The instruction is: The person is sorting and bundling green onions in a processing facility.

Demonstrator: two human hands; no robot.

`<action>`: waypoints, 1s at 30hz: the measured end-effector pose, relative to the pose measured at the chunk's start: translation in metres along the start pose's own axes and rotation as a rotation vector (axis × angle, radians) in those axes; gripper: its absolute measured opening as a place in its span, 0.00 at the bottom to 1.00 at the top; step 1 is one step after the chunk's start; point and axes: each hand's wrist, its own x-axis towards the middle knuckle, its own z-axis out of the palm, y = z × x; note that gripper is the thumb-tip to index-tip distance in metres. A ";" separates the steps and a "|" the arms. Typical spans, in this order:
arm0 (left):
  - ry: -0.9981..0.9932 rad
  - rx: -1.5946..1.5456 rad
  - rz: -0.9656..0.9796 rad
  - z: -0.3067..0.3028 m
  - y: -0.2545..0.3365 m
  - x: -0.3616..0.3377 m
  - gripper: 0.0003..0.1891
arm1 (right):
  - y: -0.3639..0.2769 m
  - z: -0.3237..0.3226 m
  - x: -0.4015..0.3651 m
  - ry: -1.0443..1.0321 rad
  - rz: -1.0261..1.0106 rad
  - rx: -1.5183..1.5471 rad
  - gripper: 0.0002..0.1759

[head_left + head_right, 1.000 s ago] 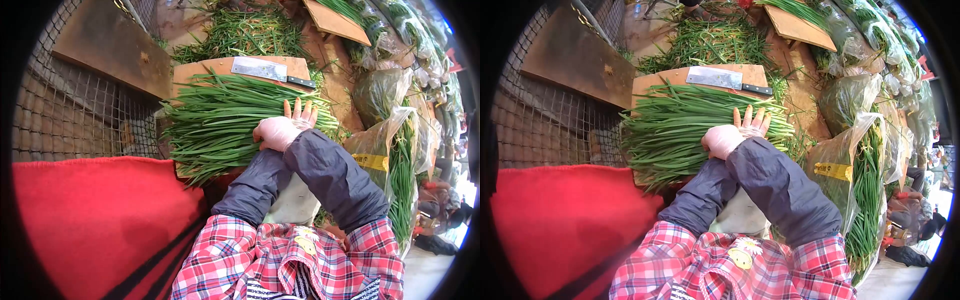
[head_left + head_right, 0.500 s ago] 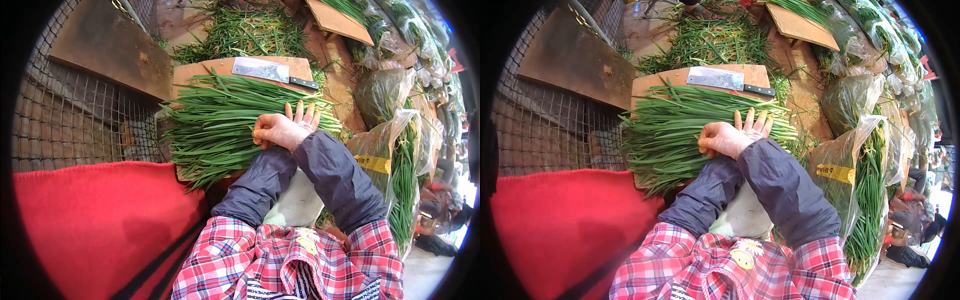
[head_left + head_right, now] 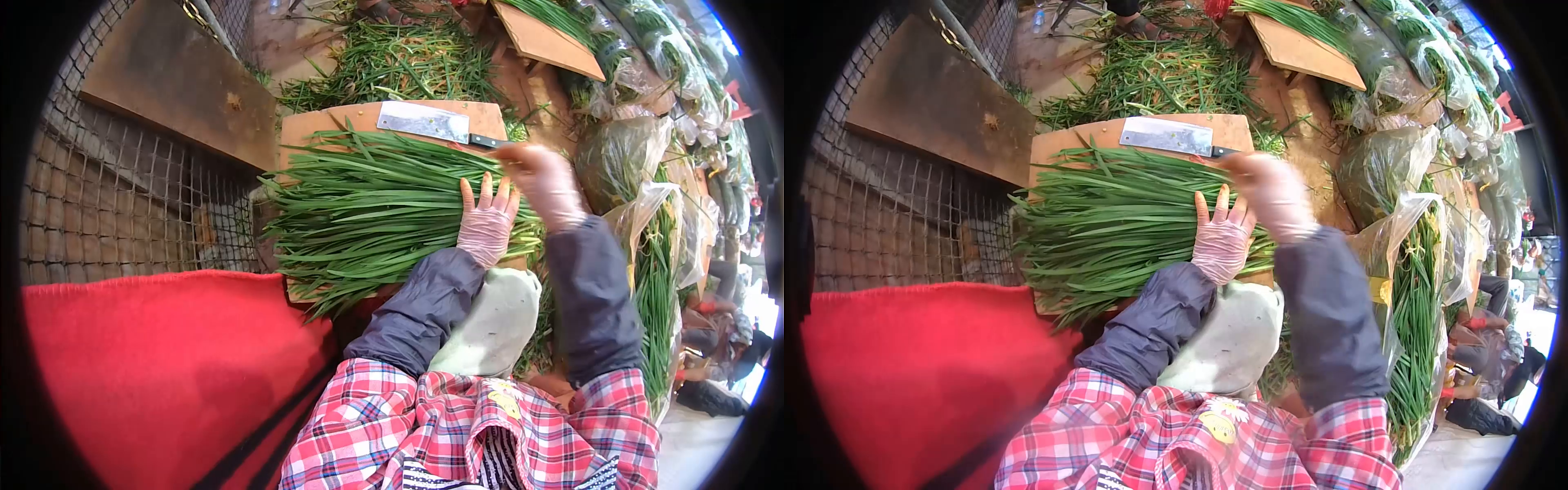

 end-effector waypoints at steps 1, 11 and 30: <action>0.214 -0.054 0.013 0.019 0.000 0.002 0.24 | -0.014 0.031 0.010 -0.166 0.028 0.179 0.09; -0.373 -0.102 -0.053 0.009 -0.003 0.020 0.31 | -0.043 0.127 0.044 -0.228 0.019 0.086 0.10; 0.045 1.114 0.105 0.075 -0.009 -0.003 0.29 | -0.055 0.049 0.009 -0.142 -0.217 0.114 0.23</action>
